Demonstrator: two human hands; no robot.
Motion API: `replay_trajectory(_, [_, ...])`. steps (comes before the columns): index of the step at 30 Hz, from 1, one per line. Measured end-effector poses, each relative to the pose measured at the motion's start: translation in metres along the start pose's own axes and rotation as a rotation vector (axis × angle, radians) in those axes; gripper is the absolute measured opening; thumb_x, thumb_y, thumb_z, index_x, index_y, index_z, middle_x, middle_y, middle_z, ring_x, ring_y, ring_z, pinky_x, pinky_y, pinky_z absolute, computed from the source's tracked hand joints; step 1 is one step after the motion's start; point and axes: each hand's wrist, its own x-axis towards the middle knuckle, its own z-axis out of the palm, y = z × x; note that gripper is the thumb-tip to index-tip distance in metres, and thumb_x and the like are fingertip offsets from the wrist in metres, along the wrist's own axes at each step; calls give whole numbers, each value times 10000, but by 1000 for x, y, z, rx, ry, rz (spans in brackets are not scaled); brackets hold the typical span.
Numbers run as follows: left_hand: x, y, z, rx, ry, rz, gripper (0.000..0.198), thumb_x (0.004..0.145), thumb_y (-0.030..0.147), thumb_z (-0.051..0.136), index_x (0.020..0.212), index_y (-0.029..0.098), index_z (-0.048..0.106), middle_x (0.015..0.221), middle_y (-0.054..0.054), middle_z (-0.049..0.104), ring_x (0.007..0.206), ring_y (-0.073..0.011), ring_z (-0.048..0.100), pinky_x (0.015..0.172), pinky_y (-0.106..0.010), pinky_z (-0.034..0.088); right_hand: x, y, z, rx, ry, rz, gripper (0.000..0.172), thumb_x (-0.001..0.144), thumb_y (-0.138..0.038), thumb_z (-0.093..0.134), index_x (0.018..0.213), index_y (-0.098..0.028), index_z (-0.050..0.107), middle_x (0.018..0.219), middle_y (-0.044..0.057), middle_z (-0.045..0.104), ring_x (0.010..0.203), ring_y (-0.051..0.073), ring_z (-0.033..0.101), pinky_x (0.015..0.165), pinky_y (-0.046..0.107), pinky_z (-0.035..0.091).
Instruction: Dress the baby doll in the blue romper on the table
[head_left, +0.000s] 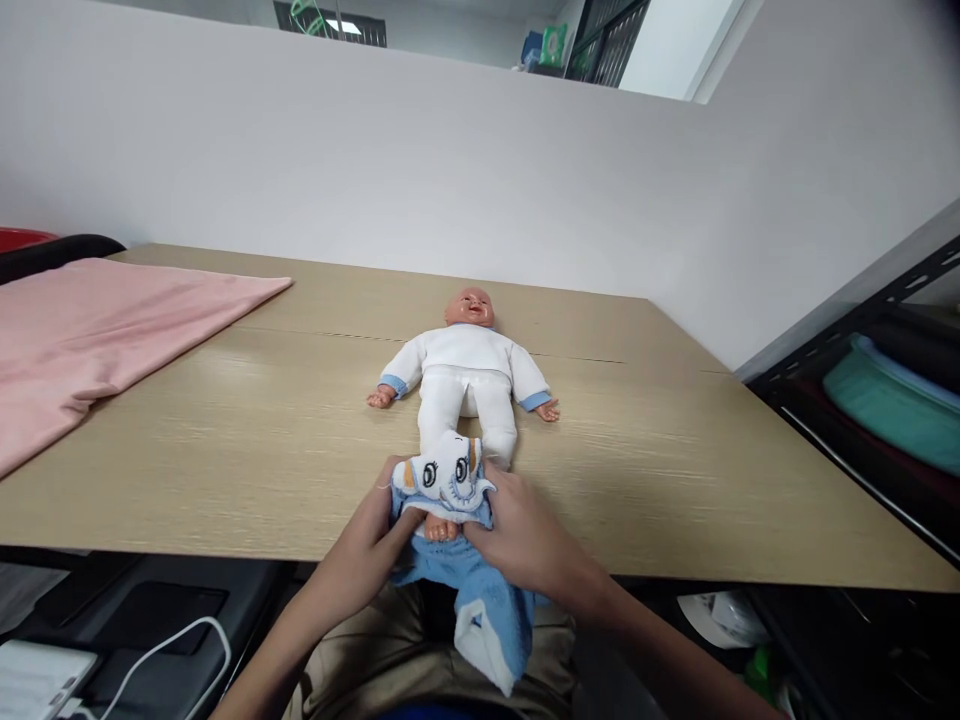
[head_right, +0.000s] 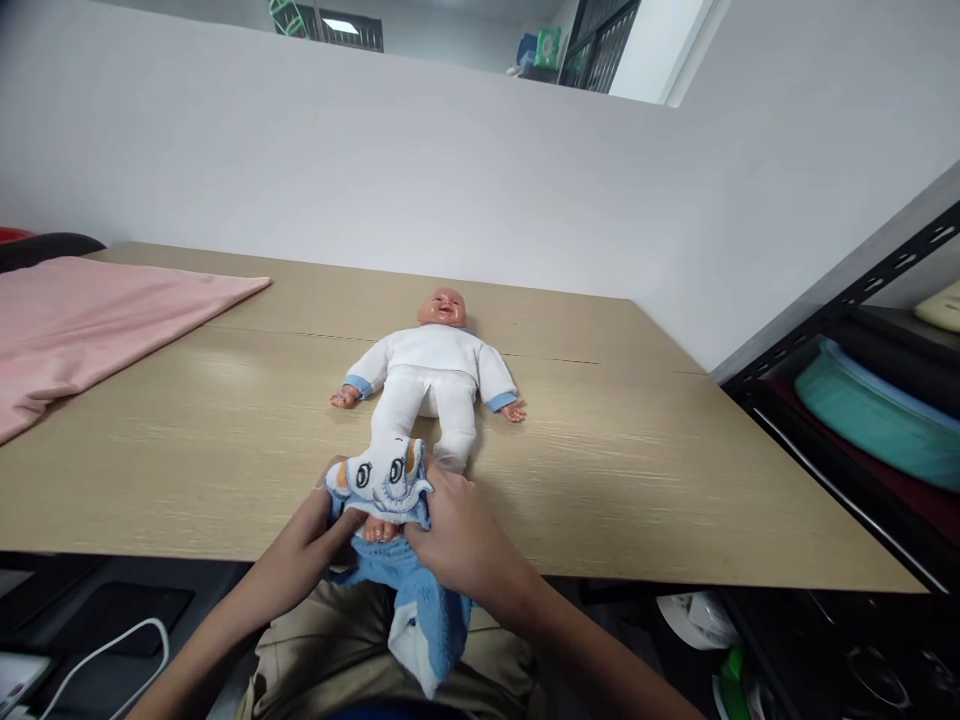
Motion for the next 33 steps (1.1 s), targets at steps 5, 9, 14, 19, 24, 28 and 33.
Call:
replay_trajectory(5, [10, -3, -14, -96, 15, 35, 370, 1120, 431, 532, 1424, 224, 487, 1404, -103, 633, 1279, -234, 586, 1146, -356, 449, 9, 18, -3, 183, 72, -59, 470, 823, -123, 720, 1278, -198, 632, 1162, 74, 802, 1033, 273, 752, 893, 364, 567])
replay_trajectory(9, [27, -10, -31, -80, -60, 75, 380, 1107, 452, 548, 1407, 221, 584, 1452, -108, 649, 1309, -268, 595, 1150, -359, 453, 20, 28, -13, 175, 85, -239, 358, 850, -144, 731, 1197, -215, 676, 1168, 69, 770, 1059, 268, 719, 942, 383, 558])
replay_trajectory(14, [59, -2, -53, -104, -243, 37, 343, 989, 417, 705, 1267, 218, 725, 1321, -87, 744, 1213, -302, 657, 1090, -380, 511, 44, 42, -36, 42, 22, -416, 226, 884, -201, 774, 1109, -201, 746, 1334, 122, 681, 1219, 294, 642, 1058, 424, 516])
replay_trajectory(19, [91, 7, -69, -34, -475, 39, 347, 886, 398, 801, 1141, 178, 717, 1137, -76, 753, 1092, -286, 683, 993, -372, 556, 78, 56, -58, 95, -221, -397, 292, 857, -427, 875, 961, -186, 748, 954, 20, 740, 873, 211, 663, 800, 313, 519])
replay_trajectory(24, [90, 12, -80, 87, -415, -52, 785, 806, 443, 914, 1486, 253, 570, 1460, -100, 660, 1373, -353, 576, 1175, -457, 479, 72, 45, -70, 21, -163, -327, 453, 885, -615, 827, 905, -189, 675, 823, -30, 624, 768, 160, 541, 705, 277, 415])
replay_trajectory(28, [81, 12, -92, 146, -421, -24, 487, 925, 538, 796, 1269, 222, 657, 1303, -91, 684, 1249, -315, 621, 1101, -430, 507, 37, 44, -67, 148, -63, -219, 355, 1008, -560, 701, 1008, -206, 685, 906, -4, 636, 866, 179, 576, 837, 307, 468])
replay_trajectory(33, [90, 28, -96, 149, -332, 114, 429, 1046, 595, 599, 1251, 223, 656, 1312, -103, 661, 1260, -293, 596, 1108, -421, 473, 11, 64, -47, 746, -110, -107, 644, 903, -602, 815, 1430, -302, 595, 1383, 53, 672, 1284, 253, 638, 1098, 385, 532])
